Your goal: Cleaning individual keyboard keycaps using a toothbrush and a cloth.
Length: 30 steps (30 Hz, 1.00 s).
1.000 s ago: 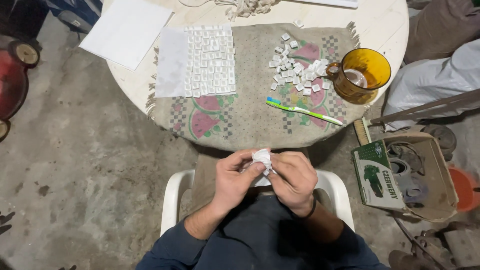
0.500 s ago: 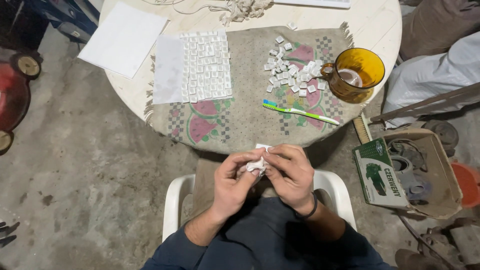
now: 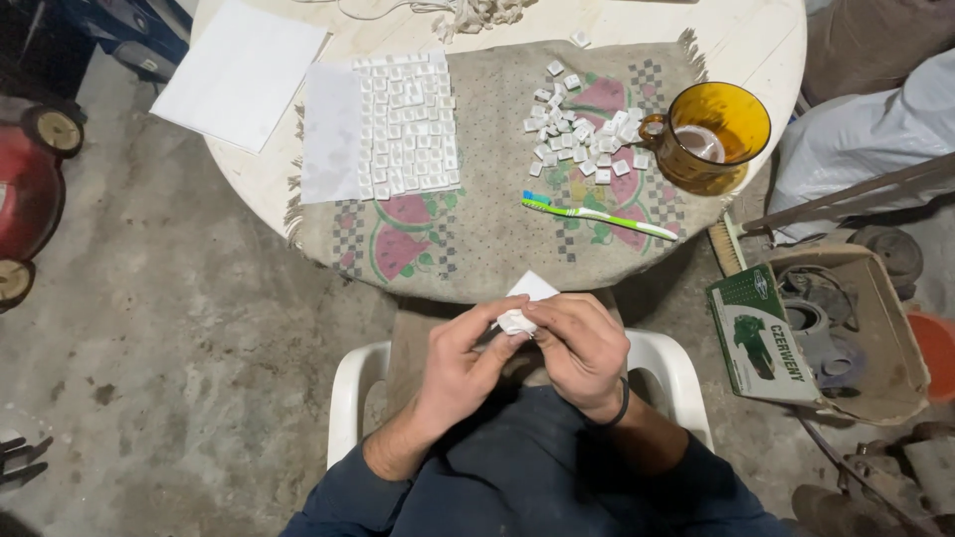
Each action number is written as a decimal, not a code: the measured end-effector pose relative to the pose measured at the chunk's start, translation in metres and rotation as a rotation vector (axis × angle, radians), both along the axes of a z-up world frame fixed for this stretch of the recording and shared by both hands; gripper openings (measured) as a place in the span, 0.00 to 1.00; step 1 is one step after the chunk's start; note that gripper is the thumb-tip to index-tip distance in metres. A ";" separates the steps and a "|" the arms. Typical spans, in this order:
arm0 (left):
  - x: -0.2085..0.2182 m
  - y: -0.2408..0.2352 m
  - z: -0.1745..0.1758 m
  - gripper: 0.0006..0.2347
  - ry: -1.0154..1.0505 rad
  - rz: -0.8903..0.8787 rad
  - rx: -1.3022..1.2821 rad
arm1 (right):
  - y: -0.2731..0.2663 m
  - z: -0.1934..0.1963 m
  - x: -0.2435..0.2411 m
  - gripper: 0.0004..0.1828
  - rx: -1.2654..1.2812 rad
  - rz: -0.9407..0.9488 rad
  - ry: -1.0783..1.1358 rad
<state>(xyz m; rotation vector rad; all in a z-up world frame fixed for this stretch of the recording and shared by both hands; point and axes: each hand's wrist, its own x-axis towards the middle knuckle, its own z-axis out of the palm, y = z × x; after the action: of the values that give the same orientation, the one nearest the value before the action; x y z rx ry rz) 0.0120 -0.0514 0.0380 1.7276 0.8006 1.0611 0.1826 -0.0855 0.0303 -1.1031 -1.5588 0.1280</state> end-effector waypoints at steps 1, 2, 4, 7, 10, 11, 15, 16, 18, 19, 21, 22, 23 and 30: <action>0.000 -0.003 0.000 0.11 -0.029 0.028 0.017 | -0.001 0.000 -0.001 0.10 0.000 0.002 0.018; 0.000 -0.004 -0.005 0.11 -0.030 0.030 0.015 | -0.002 -0.002 -0.001 0.10 -0.002 0.004 0.017; 0.001 -0.006 -0.013 0.10 -0.113 0.060 0.013 | -0.003 -0.005 -0.001 0.09 -0.033 0.020 0.064; 0.002 -0.009 -0.023 0.08 -0.125 0.080 -0.012 | -0.004 -0.014 -0.004 0.09 -0.061 0.026 0.122; 0.004 -0.007 -0.013 0.07 -0.143 0.087 0.029 | -0.006 -0.015 -0.007 0.12 -0.080 0.041 0.163; 0.004 -0.007 -0.016 0.07 -0.144 0.089 0.028 | -0.006 -0.016 -0.007 0.12 -0.081 0.043 0.162; 0.007 -0.009 -0.028 0.05 -0.212 0.118 -0.051 | -0.005 -0.020 -0.008 0.12 -0.039 0.056 0.144; 0.007 -0.008 -0.031 0.05 -0.231 0.125 -0.072 | -0.005 -0.022 -0.008 0.11 -0.025 0.055 0.139; 0.008 -0.007 -0.034 0.05 -0.231 0.118 -0.059 | -0.005 -0.021 -0.008 0.11 -0.032 0.052 0.142; 0.007 -0.007 -0.035 0.05 -0.232 0.110 -0.046 | -0.005 -0.021 -0.008 0.11 -0.037 0.048 0.143; 0.004 -0.007 -0.032 0.06 -0.180 0.112 -0.113 | -0.007 -0.020 -0.008 0.11 -0.089 0.050 0.166; 0.004 -0.005 -0.031 0.07 -0.139 0.091 -0.173 | -0.008 -0.018 -0.006 0.12 -0.131 0.032 0.178; 0.000 -0.005 -0.020 0.07 -0.137 0.097 -0.178 | -0.008 -0.020 -0.004 0.12 -0.136 0.037 0.180; -0.005 -0.004 -0.014 0.12 -0.128 -0.017 -0.062 | -0.003 -0.017 0.008 0.13 -0.304 0.145 0.328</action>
<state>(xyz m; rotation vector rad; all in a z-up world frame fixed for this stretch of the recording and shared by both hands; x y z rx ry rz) 0.0068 -0.0552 0.0240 1.5954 0.7297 1.1126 0.1905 -0.0888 0.0136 -1.1347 -1.3466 0.6305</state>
